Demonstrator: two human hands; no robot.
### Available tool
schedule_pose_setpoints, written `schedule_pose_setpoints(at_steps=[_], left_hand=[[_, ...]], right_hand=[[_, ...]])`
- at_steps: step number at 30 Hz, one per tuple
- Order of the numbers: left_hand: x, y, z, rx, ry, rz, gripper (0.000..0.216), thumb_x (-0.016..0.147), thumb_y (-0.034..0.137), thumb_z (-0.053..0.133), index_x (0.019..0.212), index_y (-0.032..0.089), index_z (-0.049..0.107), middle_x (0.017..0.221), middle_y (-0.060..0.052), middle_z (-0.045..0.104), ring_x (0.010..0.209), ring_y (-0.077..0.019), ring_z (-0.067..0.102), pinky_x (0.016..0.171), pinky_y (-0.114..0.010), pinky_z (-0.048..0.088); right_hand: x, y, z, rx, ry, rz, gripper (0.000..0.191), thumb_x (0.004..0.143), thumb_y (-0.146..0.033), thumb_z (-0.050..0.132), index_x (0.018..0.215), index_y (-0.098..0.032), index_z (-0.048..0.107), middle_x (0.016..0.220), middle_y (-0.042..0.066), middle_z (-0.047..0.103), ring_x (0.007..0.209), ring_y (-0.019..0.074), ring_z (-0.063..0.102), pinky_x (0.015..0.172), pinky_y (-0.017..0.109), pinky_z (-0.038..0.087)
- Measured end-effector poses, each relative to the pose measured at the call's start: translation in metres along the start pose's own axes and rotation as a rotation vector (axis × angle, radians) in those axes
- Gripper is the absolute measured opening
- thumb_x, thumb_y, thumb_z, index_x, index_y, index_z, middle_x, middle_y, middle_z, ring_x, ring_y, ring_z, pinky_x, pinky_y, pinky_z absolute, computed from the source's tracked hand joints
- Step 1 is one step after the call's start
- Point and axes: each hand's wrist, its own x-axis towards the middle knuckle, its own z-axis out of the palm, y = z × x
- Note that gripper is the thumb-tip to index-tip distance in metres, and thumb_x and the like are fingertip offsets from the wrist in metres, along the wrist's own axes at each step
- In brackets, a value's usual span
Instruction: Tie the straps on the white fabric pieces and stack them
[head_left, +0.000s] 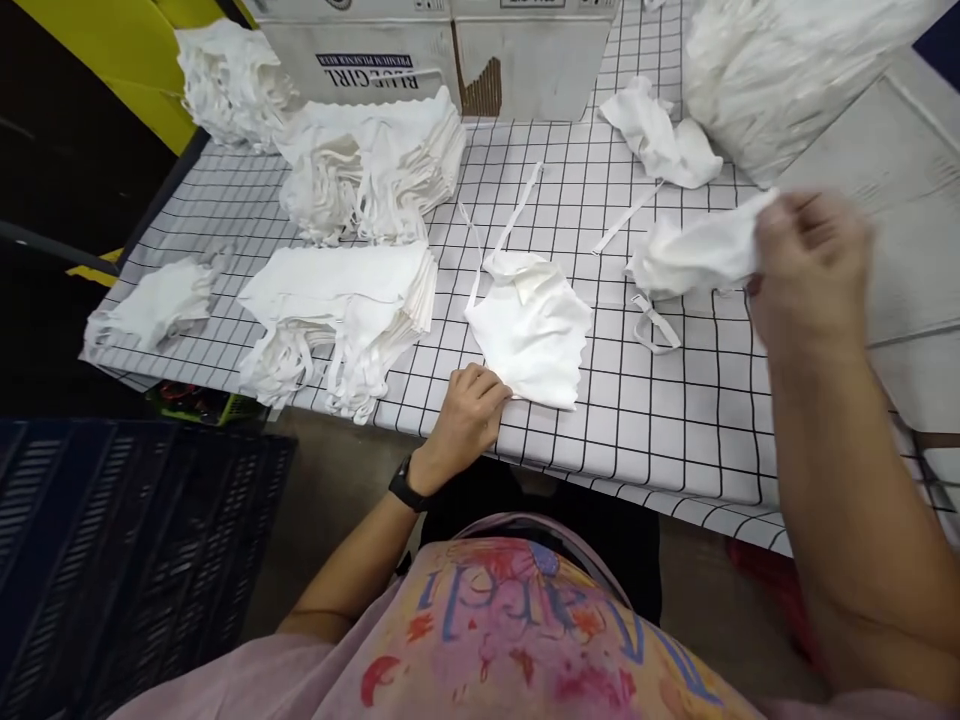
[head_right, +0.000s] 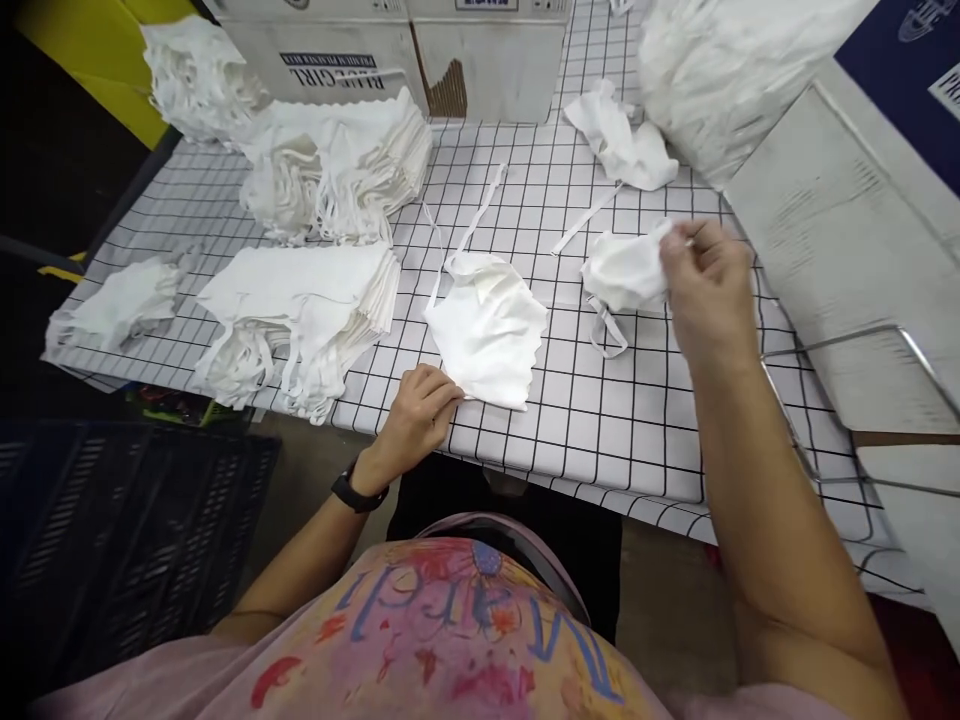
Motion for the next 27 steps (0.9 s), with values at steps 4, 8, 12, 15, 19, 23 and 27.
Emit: schedule_pose_setpoints(at_steps=[4,8,12,15,19,23,27], left_hand=[[-0.001,0.003,-0.003,-0.071,0.026,0.024,0.014,0.101,0.012,0.053,0.094,0.017,0.063,0.091,-0.006,0.067,0.094,-0.0217,0.054,0.083,-0.037,0.042],[-0.003,0.019,0.000,-0.188,0.068,0.023,0.011,0.101,0.015,0.056,0.093,0.018,0.063,0.089,-0.005,0.067,0.090,-0.0201,0.053,0.083,-0.036,0.043],[-0.010,0.040,0.010,-0.247,0.086,0.019,0.011,0.101,0.014,0.055,0.093,0.017,0.063,0.087,-0.004,0.066,0.088,-0.0192,0.053,0.081,-0.035,0.042],[-0.015,0.052,0.012,-0.252,0.023,0.047,0.013,0.102,0.016,0.053,0.093,0.017,0.063,0.088,-0.005,0.067,0.089,-0.0197,0.054,0.081,-0.036,0.041],[-0.016,0.053,0.010,-0.289,-0.156,0.154,0.013,0.102,0.025,0.057,0.095,0.019,0.066,0.092,-0.004,0.069,0.093,-0.0194,0.059,0.084,-0.035,0.042],[-0.001,0.039,0.011,-0.237,-0.024,-0.089,0.014,0.101,0.031,0.058,0.095,0.019,0.064,0.097,-0.006,0.069,0.095,-0.0226,0.059,0.085,-0.038,0.044],[0.018,0.031,0.013,-0.293,0.026,-0.340,0.033,0.097,0.039,0.064,0.123,0.019,0.058,0.104,-0.007,0.068,0.101,-0.0256,0.059,0.092,-0.042,0.046]], right_hand=[[-0.024,0.025,0.004,-0.125,0.012,0.156,0.009,0.094,-0.021,0.061,0.097,-0.016,0.067,0.078,0.004,0.064,0.066,0.0129,0.052,0.066,0.031,0.045],[-0.059,0.029,-0.003,-0.592,0.173,-0.080,0.022,0.084,-0.020,0.063,0.105,-0.017,0.068,0.111,0.015,0.069,0.100,0.0252,0.062,0.087,0.041,0.049],[-0.120,0.015,0.010,-0.477,-0.154,-0.041,0.022,0.094,-0.039,0.060,0.097,-0.020,0.070,0.096,0.009,0.069,0.080,0.0215,0.063,0.074,0.037,0.053],[-0.162,0.013,0.030,-0.433,-0.271,-0.030,0.027,0.093,-0.047,0.062,0.094,-0.021,0.071,0.103,0.011,0.065,0.090,0.0251,0.064,0.080,0.041,0.055],[-0.179,0.018,0.046,-0.392,-0.206,-0.115,0.021,0.090,-0.042,0.065,0.091,-0.022,0.068,0.113,0.014,0.060,0.109,0.0320,0.061,0.096,0.051,0.051],[-0.165,0.013,0.042,-0.190,-0.309,0.021,0.019,0.088,-0.041,0.068,0.084,-0.023,0.065,0.096,0.009,0.065,0.089,0.0258,0.063,0.084,0.044,0.053],[-0.152,0.001,0.031,0.182,-0.400,0.342,0.031,0.084,-0.050,0.077,0.088,-0.022,0.066,0.083,0.003,0.066,0.075,0.0176,0.059,0.071,0.033,0.050]])
